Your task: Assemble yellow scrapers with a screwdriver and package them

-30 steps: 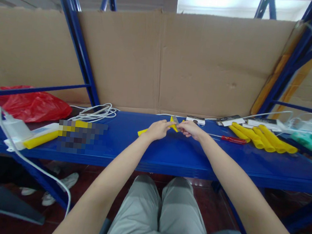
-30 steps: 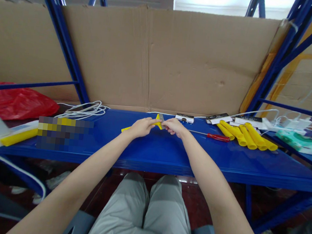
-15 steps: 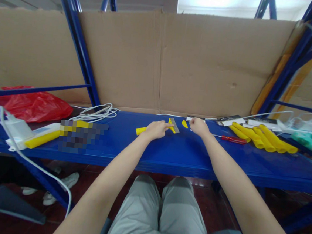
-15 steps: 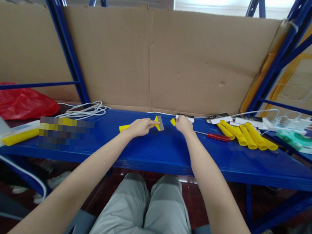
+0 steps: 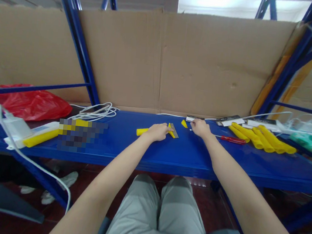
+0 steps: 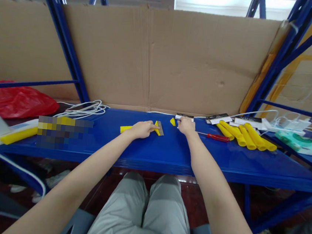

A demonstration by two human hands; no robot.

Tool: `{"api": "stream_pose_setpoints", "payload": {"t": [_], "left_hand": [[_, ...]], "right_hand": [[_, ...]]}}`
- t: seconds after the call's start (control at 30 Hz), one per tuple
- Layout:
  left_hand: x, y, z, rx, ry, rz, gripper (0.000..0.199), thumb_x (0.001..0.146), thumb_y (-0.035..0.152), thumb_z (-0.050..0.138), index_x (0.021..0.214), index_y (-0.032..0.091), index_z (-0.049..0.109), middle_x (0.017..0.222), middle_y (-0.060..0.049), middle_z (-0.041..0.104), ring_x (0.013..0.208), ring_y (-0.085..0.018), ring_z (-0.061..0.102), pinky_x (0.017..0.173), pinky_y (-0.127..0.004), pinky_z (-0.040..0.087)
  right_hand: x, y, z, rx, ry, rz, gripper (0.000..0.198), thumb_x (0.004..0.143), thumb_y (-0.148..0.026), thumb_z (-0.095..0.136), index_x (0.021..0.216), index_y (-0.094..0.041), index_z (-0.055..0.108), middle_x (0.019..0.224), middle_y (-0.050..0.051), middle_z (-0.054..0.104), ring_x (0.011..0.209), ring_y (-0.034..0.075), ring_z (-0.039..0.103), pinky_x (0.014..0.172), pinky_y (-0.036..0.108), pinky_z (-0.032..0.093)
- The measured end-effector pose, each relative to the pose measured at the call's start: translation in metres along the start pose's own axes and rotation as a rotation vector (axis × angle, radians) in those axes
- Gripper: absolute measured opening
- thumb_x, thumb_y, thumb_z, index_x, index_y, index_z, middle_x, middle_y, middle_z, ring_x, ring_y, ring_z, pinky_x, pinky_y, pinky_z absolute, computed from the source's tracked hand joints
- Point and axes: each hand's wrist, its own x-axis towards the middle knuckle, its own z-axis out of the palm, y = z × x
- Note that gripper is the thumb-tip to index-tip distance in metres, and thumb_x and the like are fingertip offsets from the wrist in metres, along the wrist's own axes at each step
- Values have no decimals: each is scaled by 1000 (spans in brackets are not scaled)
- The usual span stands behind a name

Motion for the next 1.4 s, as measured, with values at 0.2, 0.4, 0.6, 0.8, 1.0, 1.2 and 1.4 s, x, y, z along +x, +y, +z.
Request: {"api": "stream_pose_setpoints", "payload": {"t": [0.2,0.4,0.6,0.8,1.0,1.2,1.4], "left_hand": [[-1,4,-2,33,14,-20,45,91,17,41,129,34,59,113,-7,64,105,-22,61,86,-30,47],[1,-2,0,34,28,-37,44,92,18,41,130,33,59,114,-7,64,107,-22,60,87,-29,46],[0,-6,1,54,28,-57,43,92,19,40,128,33,60,114,-6,65,107,-22,60,87,-30,46],[1,-7,2,54,33,-64,44,91,19,42,129,34,59,113,-5,65,105,-21,60,86,-28,47],[2,-9,4,33,35,-53,44,90,17,43,127,33,61,113,-6,64,105,-21,60,88,-29,47],[1,-8,4,4,20,-16,43,90,16,44,126,31,62,110,-8,61,100,-22,62,86,-31,47],[3,-8,5,-28,11,37,42,90,15,44,124,31,64,106,-7,61,99,-22,61,85,-30,46]], "right_hand": [[2,-19,19,-64,-141,-162,51,98,-42,27,138,-19,48,143,15,47,134,34,37,104,56,29],[1,-27,15,-94,-200,-186,48,97,-42,31,125,-15,59,130,19,58,126,33,47,101,53,33],[-8,-35,4,-133,-133,-228,29,92,-28,47,112,-15,63,112,17,68,111,27,60,92,37,43],[-14,-42,3,-179,-144,-328,29,89,-9,43,108,-6,64,112,24,66,108,28,62,89,31,44],[-19,-46,-1,-252,-129,-393,35,86,-6,43,115,-5,62,110,23,67,107,29,63,88,34,46],[-14,-39,-2,-209,-145,-326,39,83,-3,43,118,-7,60,112,22,67,109,27,62,88,31,45],[-11,-33,-2,-131,-77,-284,33,87,-7,38,109,-6,63,113,23,66,107,28,62,87,31,44]]}}
